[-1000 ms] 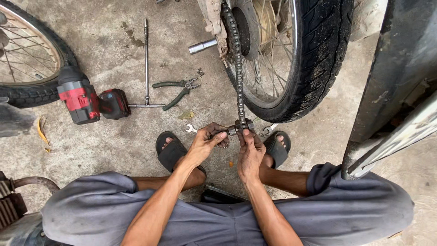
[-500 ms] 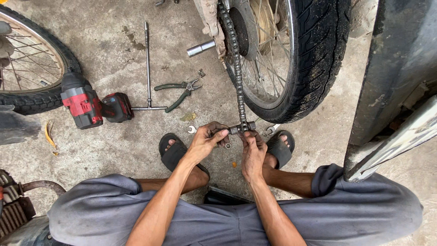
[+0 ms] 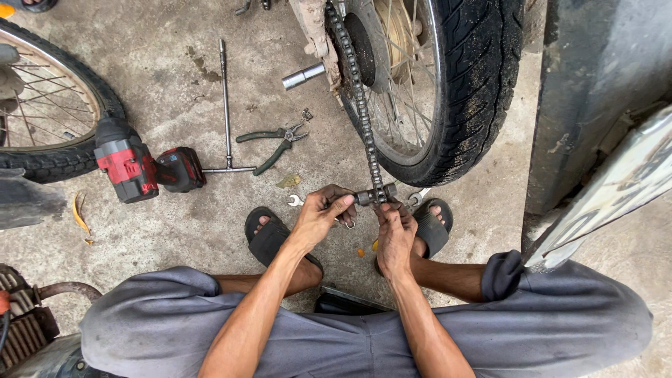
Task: The person uses pliers to remove a master link from a motorcycle chain. They then use a chain breaker tool and a wrench to push out a pin and separate the chain links.
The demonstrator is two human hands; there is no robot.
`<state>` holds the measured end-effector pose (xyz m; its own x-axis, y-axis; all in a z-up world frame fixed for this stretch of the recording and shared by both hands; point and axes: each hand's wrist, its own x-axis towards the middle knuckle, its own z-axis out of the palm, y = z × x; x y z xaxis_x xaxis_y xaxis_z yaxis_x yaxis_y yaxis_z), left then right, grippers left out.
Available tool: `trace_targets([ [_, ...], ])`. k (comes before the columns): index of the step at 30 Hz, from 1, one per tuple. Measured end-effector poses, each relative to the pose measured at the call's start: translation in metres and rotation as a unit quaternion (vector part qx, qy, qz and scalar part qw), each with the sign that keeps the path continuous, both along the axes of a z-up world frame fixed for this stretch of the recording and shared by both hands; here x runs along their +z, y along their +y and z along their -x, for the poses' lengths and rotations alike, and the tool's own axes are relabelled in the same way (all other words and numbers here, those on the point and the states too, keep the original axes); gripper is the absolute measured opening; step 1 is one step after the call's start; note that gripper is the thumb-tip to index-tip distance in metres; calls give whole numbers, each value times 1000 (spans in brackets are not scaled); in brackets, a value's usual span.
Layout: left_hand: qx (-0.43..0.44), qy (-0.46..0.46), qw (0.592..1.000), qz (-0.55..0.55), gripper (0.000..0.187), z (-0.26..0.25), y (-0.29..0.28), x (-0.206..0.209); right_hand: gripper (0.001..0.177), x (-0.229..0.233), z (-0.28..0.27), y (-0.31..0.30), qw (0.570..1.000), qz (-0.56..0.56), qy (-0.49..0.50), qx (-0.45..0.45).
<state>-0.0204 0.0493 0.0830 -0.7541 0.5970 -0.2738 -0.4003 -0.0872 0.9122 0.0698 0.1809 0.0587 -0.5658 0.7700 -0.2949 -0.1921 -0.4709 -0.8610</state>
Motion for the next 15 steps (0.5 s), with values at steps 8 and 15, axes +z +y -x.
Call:
trace_targets([
  [8,20,14,1000,-6,22,-2,12,1,14,10,3,9,1000,18,-5,-10],
  [15,46,35,998,10,21,-2,16,-5,6,24,6,12,998,35,-53,19],
])
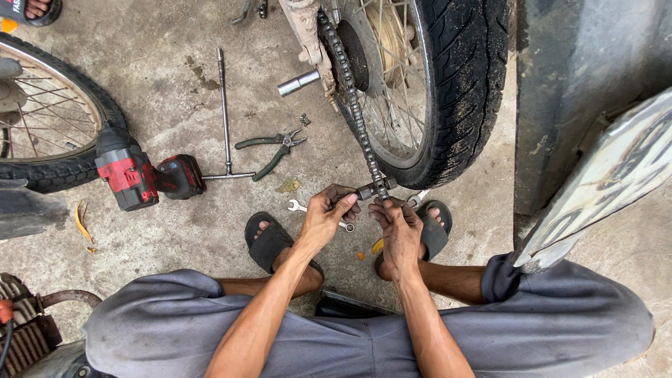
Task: The person uses pliers to remove a master link from a motorcycle chain. They then use a chain breaker tool and a wrench to push out a pin and separate the chain links.
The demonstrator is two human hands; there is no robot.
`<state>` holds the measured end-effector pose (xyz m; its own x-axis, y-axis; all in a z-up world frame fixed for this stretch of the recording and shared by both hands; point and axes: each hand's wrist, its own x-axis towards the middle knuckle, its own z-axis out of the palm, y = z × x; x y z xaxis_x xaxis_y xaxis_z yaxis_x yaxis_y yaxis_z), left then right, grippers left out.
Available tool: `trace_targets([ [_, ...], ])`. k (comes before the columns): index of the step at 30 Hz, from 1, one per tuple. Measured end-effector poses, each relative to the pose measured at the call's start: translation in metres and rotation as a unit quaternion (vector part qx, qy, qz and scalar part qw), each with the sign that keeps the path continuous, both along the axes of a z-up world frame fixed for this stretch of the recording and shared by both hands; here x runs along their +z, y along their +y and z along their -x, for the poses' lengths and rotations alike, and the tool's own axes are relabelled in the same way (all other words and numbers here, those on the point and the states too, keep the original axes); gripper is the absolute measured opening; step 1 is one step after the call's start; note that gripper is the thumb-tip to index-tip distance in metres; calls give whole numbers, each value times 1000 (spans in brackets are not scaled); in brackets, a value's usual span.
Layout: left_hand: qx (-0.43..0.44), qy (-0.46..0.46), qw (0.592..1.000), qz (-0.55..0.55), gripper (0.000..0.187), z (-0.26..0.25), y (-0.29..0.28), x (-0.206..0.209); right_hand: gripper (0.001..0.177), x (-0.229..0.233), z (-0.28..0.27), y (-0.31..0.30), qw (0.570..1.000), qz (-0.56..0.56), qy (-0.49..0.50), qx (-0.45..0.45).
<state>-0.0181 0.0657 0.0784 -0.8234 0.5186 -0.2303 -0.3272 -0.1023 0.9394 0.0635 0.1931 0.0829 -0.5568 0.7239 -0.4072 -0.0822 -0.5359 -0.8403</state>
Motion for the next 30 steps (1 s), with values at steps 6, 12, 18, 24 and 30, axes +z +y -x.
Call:
trace_targets([
  [6,21,14,1000,-7,22,-1,7,-7,20,-8,0,14,997,62,40,-15],
  [12,21,10,1000,4,23,-5,10,-5,15,-28,4,16,998,34,43,-19],
  [18,23,8,1000,17,25,-8,10,-13,21,-14,11,17,999,40,-14,3],
  [24,27,-3,999,30,25,-4,2,7,21,-34,2,30,985,124,-48,109],
  [30,19,-1,999,48,25,-6,-3,9,29,-37,-6,37,979,69,-65,182],
])
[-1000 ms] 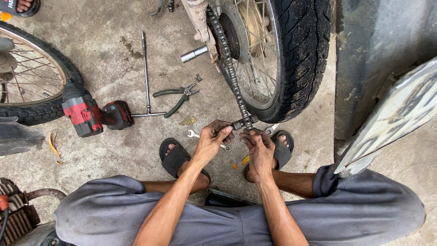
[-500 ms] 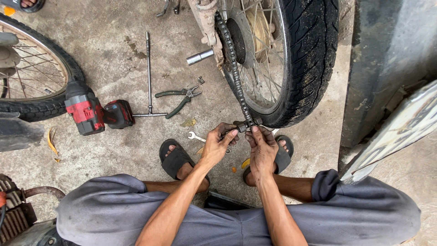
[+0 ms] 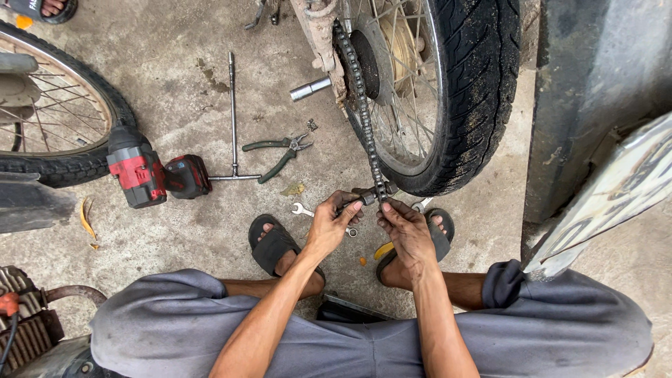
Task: The person uses pliers to remove a master link from a motorcycle chain. They then use a chain breaker tool and a wrench to push out a pin and separate the chain links.
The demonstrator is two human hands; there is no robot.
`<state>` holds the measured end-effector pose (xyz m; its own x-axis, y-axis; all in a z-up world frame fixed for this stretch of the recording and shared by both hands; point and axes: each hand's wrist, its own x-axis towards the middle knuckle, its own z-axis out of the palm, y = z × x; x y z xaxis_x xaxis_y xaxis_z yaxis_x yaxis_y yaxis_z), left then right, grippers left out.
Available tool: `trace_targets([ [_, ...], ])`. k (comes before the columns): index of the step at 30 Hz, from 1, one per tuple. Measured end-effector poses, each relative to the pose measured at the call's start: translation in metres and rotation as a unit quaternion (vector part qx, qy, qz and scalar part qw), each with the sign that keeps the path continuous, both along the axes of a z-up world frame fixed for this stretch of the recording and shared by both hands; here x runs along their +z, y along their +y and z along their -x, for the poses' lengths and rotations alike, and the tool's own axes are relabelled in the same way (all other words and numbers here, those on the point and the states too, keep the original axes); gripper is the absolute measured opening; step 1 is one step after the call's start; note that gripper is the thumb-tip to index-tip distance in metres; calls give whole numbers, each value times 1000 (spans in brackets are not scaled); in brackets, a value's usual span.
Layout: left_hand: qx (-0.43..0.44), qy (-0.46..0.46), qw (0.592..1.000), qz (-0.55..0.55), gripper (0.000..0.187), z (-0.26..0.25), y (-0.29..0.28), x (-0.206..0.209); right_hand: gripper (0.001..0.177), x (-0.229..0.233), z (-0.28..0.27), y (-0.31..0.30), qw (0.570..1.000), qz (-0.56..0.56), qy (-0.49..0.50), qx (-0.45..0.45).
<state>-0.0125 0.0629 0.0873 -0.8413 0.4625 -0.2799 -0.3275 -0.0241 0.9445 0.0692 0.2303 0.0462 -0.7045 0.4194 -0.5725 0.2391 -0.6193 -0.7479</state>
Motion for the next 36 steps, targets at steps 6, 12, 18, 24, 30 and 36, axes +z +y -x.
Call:
trace_targets([
  [6,-4,-20,998,-51,23,-9,1,-18,21,48,4,-14,995,-88,-4,-38],
  [12,-21,-23,997,-77,21,-6,5,-11,6,29,-2,-12,990,-33,67,-118],
  [18,-66,-101,992,-24,25,2,-4,18,10,29,0,-16,986,-57,90,-126],
  [24,-79,-178,980,39,40,5,-13,27,4,22,3,-13,986,-95,84,-104],
  [30,-18,-115,993,11,31,0,-10,3,5,33,4,-17,985,-99,92,-104],
  [36,7,-223,975,-18,38,-3,-5,21,5,47,5,-23,983,-113,93,-113],
])
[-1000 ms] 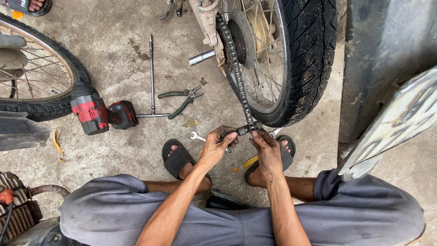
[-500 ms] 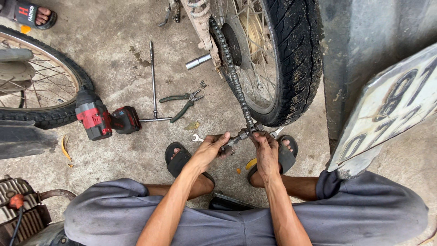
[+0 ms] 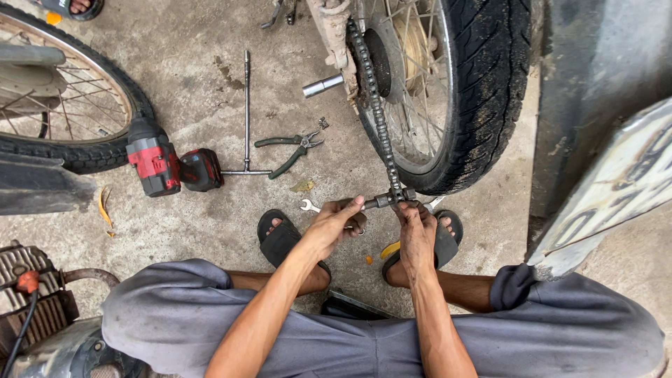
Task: The person uses pliers to remove a master link from a motorcycle chain. They then use a chain breaker tool and a wrench to push out a pin and separate the chain links.
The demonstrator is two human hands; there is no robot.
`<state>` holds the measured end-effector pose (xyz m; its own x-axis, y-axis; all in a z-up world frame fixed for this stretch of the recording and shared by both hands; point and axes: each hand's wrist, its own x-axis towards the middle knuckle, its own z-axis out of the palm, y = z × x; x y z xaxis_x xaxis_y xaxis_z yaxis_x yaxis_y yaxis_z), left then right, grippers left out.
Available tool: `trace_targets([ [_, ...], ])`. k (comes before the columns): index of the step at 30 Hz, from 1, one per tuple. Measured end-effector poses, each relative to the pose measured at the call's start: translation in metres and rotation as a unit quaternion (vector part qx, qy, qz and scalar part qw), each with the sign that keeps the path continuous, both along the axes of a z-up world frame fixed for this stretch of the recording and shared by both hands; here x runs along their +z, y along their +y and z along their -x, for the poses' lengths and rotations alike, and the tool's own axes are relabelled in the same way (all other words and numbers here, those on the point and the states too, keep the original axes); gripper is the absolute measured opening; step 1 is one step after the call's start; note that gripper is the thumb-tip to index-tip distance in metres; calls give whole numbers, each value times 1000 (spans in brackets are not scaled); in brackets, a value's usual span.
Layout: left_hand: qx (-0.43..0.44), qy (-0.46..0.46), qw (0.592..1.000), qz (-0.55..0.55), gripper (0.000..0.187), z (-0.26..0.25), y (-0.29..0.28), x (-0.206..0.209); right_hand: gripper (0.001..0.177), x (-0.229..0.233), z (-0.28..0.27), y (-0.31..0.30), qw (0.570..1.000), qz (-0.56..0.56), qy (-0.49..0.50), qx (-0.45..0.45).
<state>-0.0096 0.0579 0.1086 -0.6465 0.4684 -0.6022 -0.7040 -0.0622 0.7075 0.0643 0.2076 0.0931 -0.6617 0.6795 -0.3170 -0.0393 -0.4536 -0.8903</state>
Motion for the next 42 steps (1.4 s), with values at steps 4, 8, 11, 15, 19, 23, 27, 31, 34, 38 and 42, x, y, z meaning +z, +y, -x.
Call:
trace_targets([
  [4,-36,-43,998,0,46,-2,3,8,5,-7,2,0,1000,-13,-10,3],
  [8,-14,72,997,8,26,-4,2,-4,8,0,1,-3,1000,-7,2,1],
  [11,14,153,988,23,28,-6,2,-23,10,-8,-1,-1,1000,2,11,-9],
  [15,16,-12,1000,-9,38,-1,-2,13,8,-5,-2,-2,1000,-21,-10,-4],
  [19,-33,-64,997,-16,43,-4,-1,19,3,-9,0,-1,999,-41,-33,9],
  [23,-11,8,1000,-12,32,-3,0,-4,6,-2,1,-4,999,-39,-26,5],
  [27,37,58,997,-21,36,-6,4,-18,5,16,3,-6,997,-65,-47,16],
  [31,17,-127,989,-79,49,-4,-6,4,9,4,1,-1,996,-73,-41,19],
  [34,7,-108,992,-61,38,-9,-4,-19,10,5,1,-5,997,-72,-33,9],
  [38,33,77,996,21,27,-4,0,0,15,6,0,-6,996,-80,-22,17],
  [42,67,57,996,-28,32,-8,2,-6,15,-13,0,-2,999,-50,14,11],
])
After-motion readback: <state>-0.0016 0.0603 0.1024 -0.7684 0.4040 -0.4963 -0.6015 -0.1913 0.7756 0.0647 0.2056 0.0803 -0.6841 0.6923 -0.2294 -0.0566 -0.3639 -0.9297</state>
